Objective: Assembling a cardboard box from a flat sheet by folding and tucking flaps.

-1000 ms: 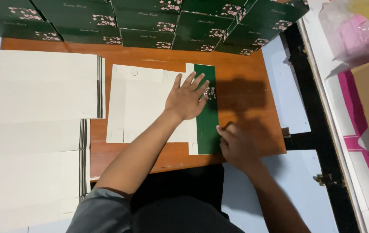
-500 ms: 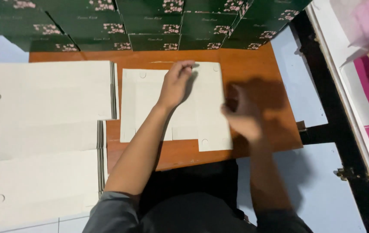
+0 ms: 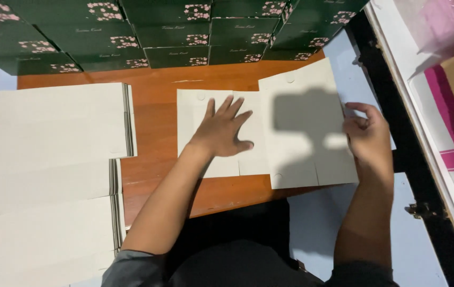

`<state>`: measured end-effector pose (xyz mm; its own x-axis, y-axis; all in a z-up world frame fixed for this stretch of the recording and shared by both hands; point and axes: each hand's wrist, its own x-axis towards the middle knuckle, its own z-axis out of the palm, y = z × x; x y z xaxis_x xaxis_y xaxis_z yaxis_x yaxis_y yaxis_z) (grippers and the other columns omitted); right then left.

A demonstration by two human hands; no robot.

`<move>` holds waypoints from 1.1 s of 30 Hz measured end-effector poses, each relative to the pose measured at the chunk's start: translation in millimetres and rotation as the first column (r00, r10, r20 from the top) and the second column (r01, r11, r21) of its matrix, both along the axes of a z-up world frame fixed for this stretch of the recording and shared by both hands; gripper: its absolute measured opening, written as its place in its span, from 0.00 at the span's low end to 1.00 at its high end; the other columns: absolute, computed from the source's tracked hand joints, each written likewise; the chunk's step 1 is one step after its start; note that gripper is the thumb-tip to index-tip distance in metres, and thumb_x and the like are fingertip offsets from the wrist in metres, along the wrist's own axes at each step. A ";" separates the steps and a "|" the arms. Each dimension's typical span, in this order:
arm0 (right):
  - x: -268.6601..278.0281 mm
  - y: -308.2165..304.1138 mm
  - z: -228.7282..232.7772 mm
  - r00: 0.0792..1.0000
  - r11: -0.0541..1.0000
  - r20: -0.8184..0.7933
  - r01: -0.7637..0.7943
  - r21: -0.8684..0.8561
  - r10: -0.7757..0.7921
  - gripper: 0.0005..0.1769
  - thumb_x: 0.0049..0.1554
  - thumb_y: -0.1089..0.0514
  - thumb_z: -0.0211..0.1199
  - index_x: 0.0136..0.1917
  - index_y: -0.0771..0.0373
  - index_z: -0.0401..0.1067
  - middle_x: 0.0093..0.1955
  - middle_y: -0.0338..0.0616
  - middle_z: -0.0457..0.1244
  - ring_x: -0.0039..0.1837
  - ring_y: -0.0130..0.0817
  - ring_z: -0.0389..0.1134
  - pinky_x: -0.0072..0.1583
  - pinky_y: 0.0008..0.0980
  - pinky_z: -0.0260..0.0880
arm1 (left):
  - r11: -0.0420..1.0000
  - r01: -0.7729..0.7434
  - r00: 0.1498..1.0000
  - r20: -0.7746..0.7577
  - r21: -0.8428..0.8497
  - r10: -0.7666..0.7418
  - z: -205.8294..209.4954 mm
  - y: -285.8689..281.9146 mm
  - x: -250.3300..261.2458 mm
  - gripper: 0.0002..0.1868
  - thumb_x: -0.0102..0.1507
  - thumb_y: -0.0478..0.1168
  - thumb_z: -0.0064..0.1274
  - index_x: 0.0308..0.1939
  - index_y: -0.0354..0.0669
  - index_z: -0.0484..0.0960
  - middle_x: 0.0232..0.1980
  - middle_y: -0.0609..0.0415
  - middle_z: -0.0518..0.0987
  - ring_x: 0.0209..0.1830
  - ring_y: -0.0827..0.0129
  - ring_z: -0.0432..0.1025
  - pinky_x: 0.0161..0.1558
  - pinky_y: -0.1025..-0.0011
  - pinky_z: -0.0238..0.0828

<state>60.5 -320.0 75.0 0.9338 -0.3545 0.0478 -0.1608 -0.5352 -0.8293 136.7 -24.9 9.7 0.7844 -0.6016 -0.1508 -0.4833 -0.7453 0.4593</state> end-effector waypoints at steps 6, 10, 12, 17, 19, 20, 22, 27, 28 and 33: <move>6.3 28.7 26.7 0.994 0.988 -0.082 0.084 0.128 -0.074 0.22 0.58 0.63 0.52 0.65 0.57 0.71 0.47 0.44 0.69 0.45 0.29 0.68 0.44 0.30 0.65 | 0.990 0.074 0.996 -0.052 0.117 -0.069 -8.5 -6.8 -0.5 0.47 0.62 0.68 0.44 0.80 0.54 0.50 0.85 0.48 0.34 0.84 0.53 0.22 0.75 0.40 0.11; 29.6 31.7 -13.0 0.981 0.990 -0.155 -0.101 0.100 0.116 0.28 0.58 0.57 0.60 0.72 0.50 0.68 0.56 0.47 0.69 0.54 0.38 0.70 0.53 0.38 0.71 | 0.998 0.027 0.997 -0.070 0.049 -0.024 4.3 -2.0 -3.6 0.41 0.64 0.61 0.50 0.78 0.51 0.61 0.84 0.44 0.48 0.85 0.49 0.35 0.77 0.38 0.18; 36.3 46.5 -26.3 0.968 0.989 -0.203 -0.139 0.052 0.147 0.30 0.57 0.53 0.64 0.73 0.49 0.68 0.60 0.48 0.68 0.61 0.39 0.69 0.60 0.43 0.70 | 0.999 0.020 0.998 -0.055 0.029 -0.019 -12.4 1.2 7.1 0.38 0.64 0.57 0.51 0.77 0.52 0.63 0.84 0.44 0.51 0.85 0.49 0.38 0.77 0.38 0.21; 51.8 57.2 -151.5 0.915 0.684 0.167 -0.388 0.618 0.369 0.21 0.66 0.52 0.59 0.71 0.51 0.70 0.71 0.31 0.64 0.71 0.26 0.61 0.75 0.39 0.52 | 0.805 -0.344 0.863 0.174 -0.483 0.474 -51.8 27.9 41.5 0.14 0.62 0.36 0.48 0.50 0.40 0.81 0.47 0.38 0.80 0.53 0.42 0.76 0.56 0.48 0.71; 37.4 80.0 -121.0 0.843 0.843 -0.007 -0.538 0.019 0.538 0.27 0.66 0.47 0.56 0.76 0.51 0.63 0.77 0.43 0.56 0.76 0.42 0.56 0.76 0.52 0.48 | 0.715 -0.364 0.819 0.161 -0.597 0.551 -44.3 41.6 47.0 0.11 0.65 0.34 0.46 0.49 0.40 0.80 0.45 0.43 0.78 0.52 0.44 0.76 0.54 0.51 0.71; 29.9 91.3 -106.1 0.792 0.582 -0.254 -0.588 -0.561 0.555 0.33 0.66 0.43 0.53 0.81 0.51 0.56 0.83 0.53 0.49 0.81 0.57 0.50 0.76 0.64 0.44 | 0.612 -0.370 0.771 0.137 -0.699 0.622 -41.0 48.5 49.3 0.10 0.67 0.32 0.44 0.48 0.41 0.80 0.44 0.47 0.77 0.50 0.46 0.76 0.53 0.54 0.71; 19.8 99.0 -113.7 0.816 0.561 -0.253 -0.550 -0.619 0.521 0.32 0.67 0.42 0.50 0.81 0.50 0.55 0.85 0.49 0.46 0.82 0.53 0.48 0.77 0.63 0.41 | 0.612 -0.269 0.740 0.248 -0.744 0.625 -39.2 51.3 48.8 0.11 0.66 0.32 0.47 0.51 0.39 0.78 0.49 0.45 0.75 0.55 0.45 0.73 0.56 0.54 0.70; 13.2 104.4 -115.8 0.850 0.547 -0.265 -0.502 -0.670 0.455 0.31 0.69 0.40 0.47 0.82 0.48 0.54 0.87 0.42 0.41 0.84 0.46 0.43 0.76 0.71 0.29 | 0.793 -0.073 0.765 0.476 -0.604 0.433 -29.4 21.0 27.0 0.16 0.64 0.39 0.54 0.56 0.42 0.80 0.53 0.44 0.77 0.58 0.45 0.72 0.59 0.51 0.67; 13.5 103.9 -118.0 0.857 0.544 -0.272 -0.493 -0.679 0.437 0.32 0.69 0.39 0.46 0.82 0.46 0.53 0.88 0.39 0.40 0.85 0.46 0.41 0.75 0.74 0.29 | 0.878 -0.078 0.847 0.434 -0.472 0.308 -30.9 11.4 19.3 0.22 0.67 0.44 0.50 0.65 0.48 0.74 0.65 0.43 0.70 0.68 0.44 0.65 0.66 0.42 0.56; 38.0 82.5 -127.8 0.907 0.623 -0.199 -0.403 -0.671 0.372 0.40 0.61 0.31 0.55 0.80 0.44 0.54 0.84 0.28 0.49 0.83 0.41 0.46 0.75 0.74 0.37 | 0.993 -0.056 0.981 0.191 0.108 0.035 -36.9 -7.9 9.2 0.32 0.73 0.59 0.23 0.80 0.61 0.56 0.85 0.53 0.47 0.85 0.56 0.37 0.79 0.40 0.22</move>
